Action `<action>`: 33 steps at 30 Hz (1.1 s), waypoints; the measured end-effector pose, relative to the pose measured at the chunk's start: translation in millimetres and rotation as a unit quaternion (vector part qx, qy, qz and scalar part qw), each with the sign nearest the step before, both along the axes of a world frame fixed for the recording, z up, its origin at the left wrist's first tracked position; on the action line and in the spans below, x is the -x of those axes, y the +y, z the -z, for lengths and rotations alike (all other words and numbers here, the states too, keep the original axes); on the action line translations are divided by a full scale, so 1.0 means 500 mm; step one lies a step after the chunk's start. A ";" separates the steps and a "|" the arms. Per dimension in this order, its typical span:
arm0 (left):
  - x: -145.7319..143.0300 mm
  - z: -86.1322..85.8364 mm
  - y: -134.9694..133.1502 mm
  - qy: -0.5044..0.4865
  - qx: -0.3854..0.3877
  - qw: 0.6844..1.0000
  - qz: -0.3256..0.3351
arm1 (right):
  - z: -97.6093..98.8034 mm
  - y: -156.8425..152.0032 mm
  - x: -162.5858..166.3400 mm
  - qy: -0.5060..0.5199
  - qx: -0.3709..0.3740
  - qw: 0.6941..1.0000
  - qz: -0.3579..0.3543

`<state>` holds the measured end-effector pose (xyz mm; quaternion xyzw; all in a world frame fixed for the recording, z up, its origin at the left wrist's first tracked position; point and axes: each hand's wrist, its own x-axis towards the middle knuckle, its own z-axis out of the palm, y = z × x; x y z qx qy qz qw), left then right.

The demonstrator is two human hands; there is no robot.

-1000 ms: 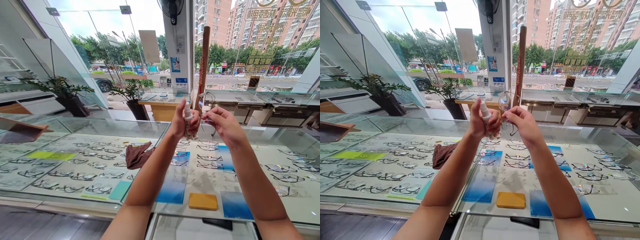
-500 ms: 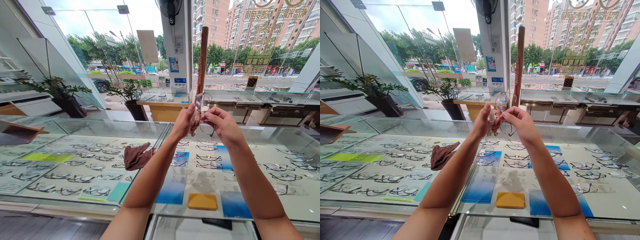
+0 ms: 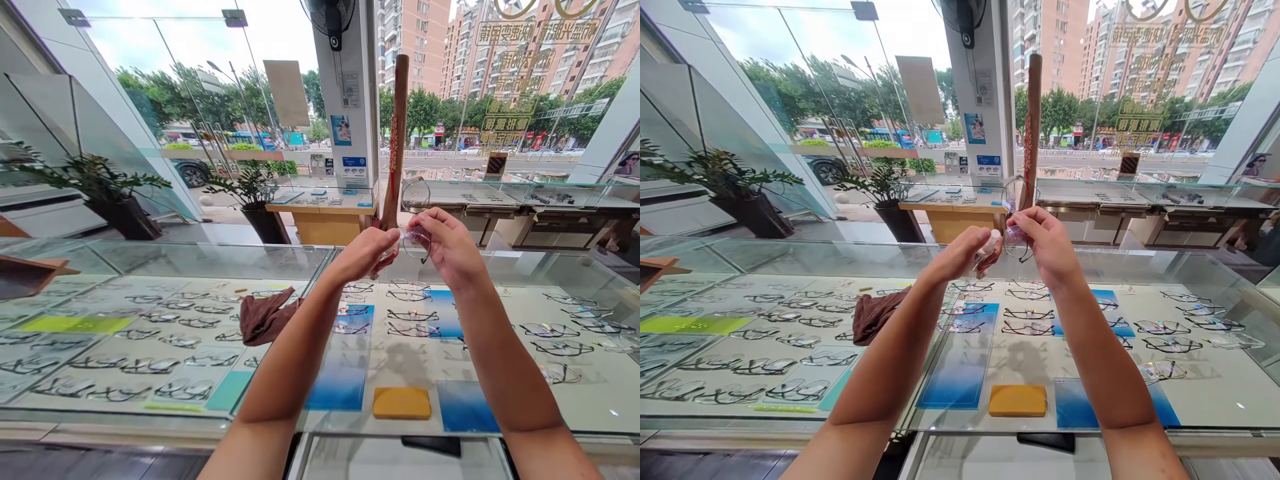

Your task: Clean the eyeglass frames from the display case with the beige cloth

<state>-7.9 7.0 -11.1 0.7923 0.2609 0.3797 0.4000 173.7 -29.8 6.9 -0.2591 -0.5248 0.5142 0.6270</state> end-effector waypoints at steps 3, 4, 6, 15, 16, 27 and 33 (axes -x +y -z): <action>0.034 -0.010 0.019 -0.025 -0.040 0.998 -0.044 | -0.004 -0.001 -0.007 -0.005 0.001 1.000 0.011; 0.048 -0.011 0.031 -0.036 -0.054 0.995 -0.073 | -0.005 -0.001 -0.009 -0.010 -0.001 1.000 0.017; 0.078 -0.008 0.061 -0.051 -0.073 0.986 -0.141 | -0.008 -0.002 -0.014 -0.017 -0.007 1.000 0.026; 0.194 0.074 0.185 0.223 -0.023 0.863 -0.452 | -0.011 0.001 -0.021 -0.035 -0.037 0.998 0.032; 0.204 0.088 0.189 0.239 -0.001 0.856 -0.459 | -0.011 0.001 -0.021 -0.037 -0.039 0.998 0.032; 0.249 0.176 0.228 0.360 0.123 0.780 -0.497 | -0.011 0.000 -0.020 -0.040 -0.039 0.998 0.027; 0.251 0.189 0.230 0.368 0.143 0.776 -0.492 | -0.014 -0.003 -0.014 -0.047 -0.030 0.998 0.036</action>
